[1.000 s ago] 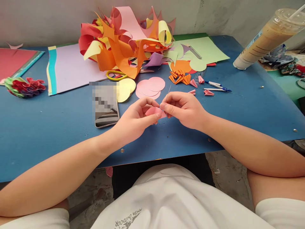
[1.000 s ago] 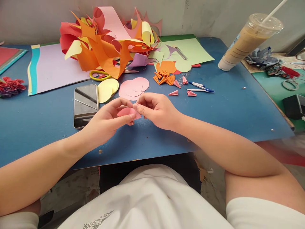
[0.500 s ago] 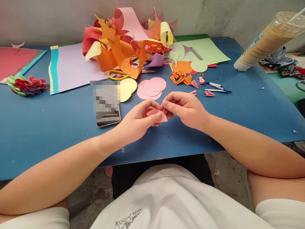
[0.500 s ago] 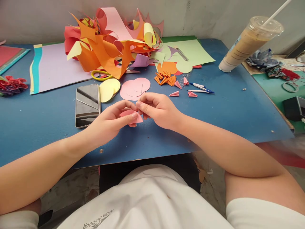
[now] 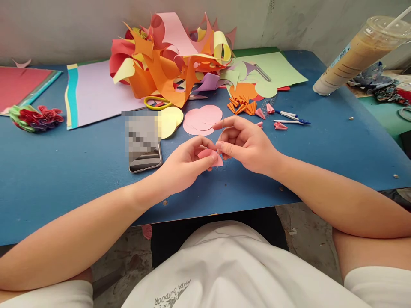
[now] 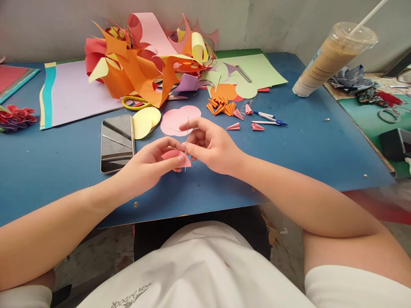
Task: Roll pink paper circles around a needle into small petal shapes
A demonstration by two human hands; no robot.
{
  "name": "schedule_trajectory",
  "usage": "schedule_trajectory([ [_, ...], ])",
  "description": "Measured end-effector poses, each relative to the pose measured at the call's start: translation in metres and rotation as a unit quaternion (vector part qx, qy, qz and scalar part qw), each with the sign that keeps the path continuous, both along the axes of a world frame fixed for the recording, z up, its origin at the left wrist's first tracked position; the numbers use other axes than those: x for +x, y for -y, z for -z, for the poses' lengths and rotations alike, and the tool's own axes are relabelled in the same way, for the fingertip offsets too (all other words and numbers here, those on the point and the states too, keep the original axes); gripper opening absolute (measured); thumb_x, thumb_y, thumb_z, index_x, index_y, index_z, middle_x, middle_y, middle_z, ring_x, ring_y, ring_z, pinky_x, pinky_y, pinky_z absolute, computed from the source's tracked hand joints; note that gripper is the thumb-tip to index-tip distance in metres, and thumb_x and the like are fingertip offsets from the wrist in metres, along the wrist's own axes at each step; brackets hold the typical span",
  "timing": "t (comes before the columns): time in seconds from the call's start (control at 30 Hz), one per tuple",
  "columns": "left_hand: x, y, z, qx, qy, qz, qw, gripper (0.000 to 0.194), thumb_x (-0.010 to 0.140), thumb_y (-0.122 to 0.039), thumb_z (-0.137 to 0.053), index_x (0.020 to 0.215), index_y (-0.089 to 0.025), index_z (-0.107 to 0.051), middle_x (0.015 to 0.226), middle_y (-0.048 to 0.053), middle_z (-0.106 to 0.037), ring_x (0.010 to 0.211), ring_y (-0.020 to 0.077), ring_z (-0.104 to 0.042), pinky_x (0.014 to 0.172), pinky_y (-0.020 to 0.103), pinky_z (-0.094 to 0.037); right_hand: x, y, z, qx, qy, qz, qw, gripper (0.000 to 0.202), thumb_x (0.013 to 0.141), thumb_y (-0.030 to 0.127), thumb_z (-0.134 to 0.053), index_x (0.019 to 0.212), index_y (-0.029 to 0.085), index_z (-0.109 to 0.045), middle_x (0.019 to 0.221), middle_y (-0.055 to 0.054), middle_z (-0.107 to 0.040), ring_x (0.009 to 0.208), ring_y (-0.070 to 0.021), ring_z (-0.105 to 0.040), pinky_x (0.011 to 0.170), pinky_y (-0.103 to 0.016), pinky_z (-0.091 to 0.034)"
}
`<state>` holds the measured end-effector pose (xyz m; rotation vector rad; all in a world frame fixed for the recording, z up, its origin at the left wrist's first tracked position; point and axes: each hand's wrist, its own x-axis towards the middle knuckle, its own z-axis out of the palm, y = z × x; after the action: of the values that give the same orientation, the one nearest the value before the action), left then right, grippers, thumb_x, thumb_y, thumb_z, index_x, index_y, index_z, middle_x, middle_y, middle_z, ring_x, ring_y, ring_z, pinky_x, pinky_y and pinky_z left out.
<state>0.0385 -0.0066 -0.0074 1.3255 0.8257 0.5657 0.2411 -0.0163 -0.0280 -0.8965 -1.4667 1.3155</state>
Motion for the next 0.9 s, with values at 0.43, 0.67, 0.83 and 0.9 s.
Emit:
schedule_trajectory([
  [0.43, -0.001, 0.0014, -0.0029, 0.007, -0.026, 0.001, 1.0, 0.021, 0.091, -0.034, -0.075, 0.092, -0.019, -0.061, 0.087, 0.002, -0.075, 0.081, 0.0154, -0.067, 0.078, 0.031, -0.052, -0.0006, 0.0023, -0.0016, 0.0, 0.013, -0.01, 1.0, 0.045, 0.09, 0.027, -0.076, 0.126, 0.02, -0.052, 0.074, 0.004, -0.062, 0.066, -0.0133, -0.061, 0.062, -0.028, -0.052],
  [0.67, -0.0004, 0.0015, -0.0035, 0.008, -0.027, 0.002, 1.0, 0.019, 0.091, -0.033, -0.075, 0.09, -0.019, -0.061, 0.084, 0.001, -0.074, 0.079, 0.0146, -0.066, 0.078, 0.03, -0.052, -0.0011, 0.003, -0.0039, -0.003, 0.011, -0.015, 1.0, 0.045, 0.091, 0.024, -0.073, 0.129, 0.019, -0.049, 0.073, 0.005, -0.063, 0.067, -0.0134, -0.062, 0.063, -0.028, -0.051],
  [0.83, -0.0004, 0.0017, -0.002, 0.004, -0.022, 0.001, 1.0, 0.018, 0.092, -0.032, -0.075, 0.091, -0.019, -0.062, 0.084, 0.001, -0.075, 0.08, 0.0139, -0.066, 0.078, 0.03, -0.052, -0.0012, 0.0029, -0.0032, 0.002, 0.016, -0.013, 1.0, 0.044, 0.09, 0.025, -0.074, 0.127, 0.019, -0.051, 0.072, 0.006, -0.061, 0.065, -0.0129, -0.061, 0.061, -0.027, -0.05],
  [0.9, -0.0004, 0.0017, -0.002, 0.002, -0.022, 0.001, 1.0, 0.018, 0.091, -0.032, -0.075, 0.091, -0.019, -0.062, 0.084, 0.001, -0.075, 0.08, 0.014, -0.066, 0.078, 0.03, -0.052, -0.0012, 0.0029, -0.003, 0.003, 0.017, -0.013, 1.0, 0.042, 0.09, 0.025, -0.074, 0.126, 0.019, -0.053, 0.072, 0.005, -0.061, 0.065, -0.0126, -0.061, 0.061, -0.027, -0.049],
])
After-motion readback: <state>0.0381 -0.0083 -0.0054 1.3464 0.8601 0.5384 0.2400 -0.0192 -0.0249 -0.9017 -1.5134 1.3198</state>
